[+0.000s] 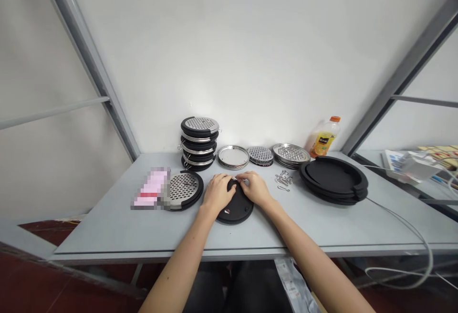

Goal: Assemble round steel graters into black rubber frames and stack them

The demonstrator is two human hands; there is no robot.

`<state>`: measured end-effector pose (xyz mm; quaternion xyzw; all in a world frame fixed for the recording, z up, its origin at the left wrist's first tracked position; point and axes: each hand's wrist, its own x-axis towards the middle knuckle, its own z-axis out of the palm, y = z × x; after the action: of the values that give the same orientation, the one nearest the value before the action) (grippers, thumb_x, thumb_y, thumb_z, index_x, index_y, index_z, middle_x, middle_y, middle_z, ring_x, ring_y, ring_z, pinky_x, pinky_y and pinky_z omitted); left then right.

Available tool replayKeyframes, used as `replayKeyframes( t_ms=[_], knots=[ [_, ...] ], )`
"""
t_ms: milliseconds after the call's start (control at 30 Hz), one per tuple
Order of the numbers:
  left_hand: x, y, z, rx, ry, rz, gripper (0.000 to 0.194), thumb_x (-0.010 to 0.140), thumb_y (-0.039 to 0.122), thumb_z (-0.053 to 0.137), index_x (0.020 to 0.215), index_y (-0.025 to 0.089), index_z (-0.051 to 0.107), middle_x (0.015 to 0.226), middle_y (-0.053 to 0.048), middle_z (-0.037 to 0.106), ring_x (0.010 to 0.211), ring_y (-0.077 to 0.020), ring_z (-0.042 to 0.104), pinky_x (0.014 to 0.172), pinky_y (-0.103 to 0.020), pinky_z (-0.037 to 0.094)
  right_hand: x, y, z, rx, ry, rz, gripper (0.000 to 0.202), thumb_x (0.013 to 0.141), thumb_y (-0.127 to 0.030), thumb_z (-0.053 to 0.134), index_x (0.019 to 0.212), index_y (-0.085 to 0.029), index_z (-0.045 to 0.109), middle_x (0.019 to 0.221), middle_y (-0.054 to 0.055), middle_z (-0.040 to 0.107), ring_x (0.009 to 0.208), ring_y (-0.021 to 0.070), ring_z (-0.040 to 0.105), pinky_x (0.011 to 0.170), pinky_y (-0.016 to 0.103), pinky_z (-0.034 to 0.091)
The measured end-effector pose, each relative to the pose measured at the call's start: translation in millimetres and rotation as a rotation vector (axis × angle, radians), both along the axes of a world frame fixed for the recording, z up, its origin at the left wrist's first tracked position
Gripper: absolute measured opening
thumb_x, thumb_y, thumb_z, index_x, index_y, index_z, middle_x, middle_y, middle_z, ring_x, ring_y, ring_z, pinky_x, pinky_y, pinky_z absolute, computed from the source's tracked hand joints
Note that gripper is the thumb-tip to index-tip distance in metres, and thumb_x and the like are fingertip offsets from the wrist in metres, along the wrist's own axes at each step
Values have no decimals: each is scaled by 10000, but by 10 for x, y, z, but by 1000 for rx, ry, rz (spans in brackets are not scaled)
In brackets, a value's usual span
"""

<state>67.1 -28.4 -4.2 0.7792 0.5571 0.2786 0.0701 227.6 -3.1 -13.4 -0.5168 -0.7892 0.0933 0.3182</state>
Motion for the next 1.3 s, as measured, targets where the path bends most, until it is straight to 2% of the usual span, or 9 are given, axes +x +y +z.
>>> replayKeyframes(
  t_ms=[200, 333, 467, 533, 700, 867, 1000, 1100, 1300],
  knots=[
    [-3, -30, 61, 143, -166, -10, 245, 907, 220, 485, 1066, 188, 669, 1080, -68, 679, 1050, -210, 583, 984, -354, 440, -2, -12, 4, 14, 4, -23, 245, 842, -155, 510, 949, -206, 725, 937, 56, 715, 934, 210, 605, 861, 308, 441],
    [-96, -266, 146, 136, -205, -93, 267, 893, 271, 525, 1119, 219, 657, 1135, -67, 661, 1104, -222, 569, 1016, -386, 425, 7, 10, -39, -2, 40, -35, 237, 844, -166, 507, 944, -205, 718, 940, 50, 715, 884, 194, 629, 817, 289, 457],
    [-267, -591, 116, -5, 14, -324, 786, 665, 527, 750, 1356, 260, 487, 1485, -89, 379, 1398, -326, 265, 1149, -503, 227, 12, 24, -56, 3, 67, -66, 255, 851, -174, 495, 1005, -205, 695, 952, 47, 716, 779, 170, 640, 757, 280, 466],
    [-334, -679, 54, -80, 94, -352, 932, 630, 582, 753, 1427, 269, 384, 1544, -97, 268, 1434, -340, 167, 1156, -543, 163, 10, 27, -57, 10, 77, -74, 253, 851, -180, 496, 1013, -203, 689, 946, 44, 716, 758, 168, 637, 747, 284, 467],
    [-360, -679, -62, -42, 121, -294, 739, 789, 460, 677, 1436, 303, 355, 1526, -81, 317, 1426, -266, 235, 1165, -499, 179, 10, 33, -58, 15, 118, -40, 256, 853, -188, 484, 1011, -193, 685, 965, 58, 705, 796, 175, 639, 772, 302, 484],
    [-356, -650, -34, -11, 142, -327, 609, 864, 411, 607, 1421, 340, 373, 1508, -59, 357, 1421, -267, 249, 1151, -523, 196, 117, -62, -50, 61, 245, 6, 314, 869, -232, 447, 1111, -185, 641, 1178, 103, 632, 1095, 228, 581, 963, 392, 448],
    [-398, -622, 39, -23, -45, -292, 500, 929, 427, 494, 1410, 318, 406, 1496, -53, 381, 1403, -243, 298, 1150, -479, 231, 267, -216, -69, 89, 338, 180, 446, 844, -121, 333, 1212, -201, 571, 1305, 92, 564, 1237, 220, 494, 1067, 443, 365],
    [-426, -574, 108, -67, -288, -341, 461, 953, 434, 437, 1387, 277, 455, 1457, -47, 442, 1363, -216, 377, 1142, -396, 284, 320, -302, -82, 82, 345, 263, 565, 769, -86, 407, 1318, -200, 472, 1368, 90, 511, 1288, 222, 443, 1102, 444, 323],
    [-446, -451, 136, -219, -618, -423, 611, 944, 589, 307, 1347, 178, 511, 1347, -91, 562, 1266, -255, 500, 1082, -385, 385, 268, -317, -1, -56, 526, 296, 612, 764, -271, 660, 1333, -195, 447, 1330, 117, 545, 1213, 249, 517, 1060, 421, 375]
  ],
)
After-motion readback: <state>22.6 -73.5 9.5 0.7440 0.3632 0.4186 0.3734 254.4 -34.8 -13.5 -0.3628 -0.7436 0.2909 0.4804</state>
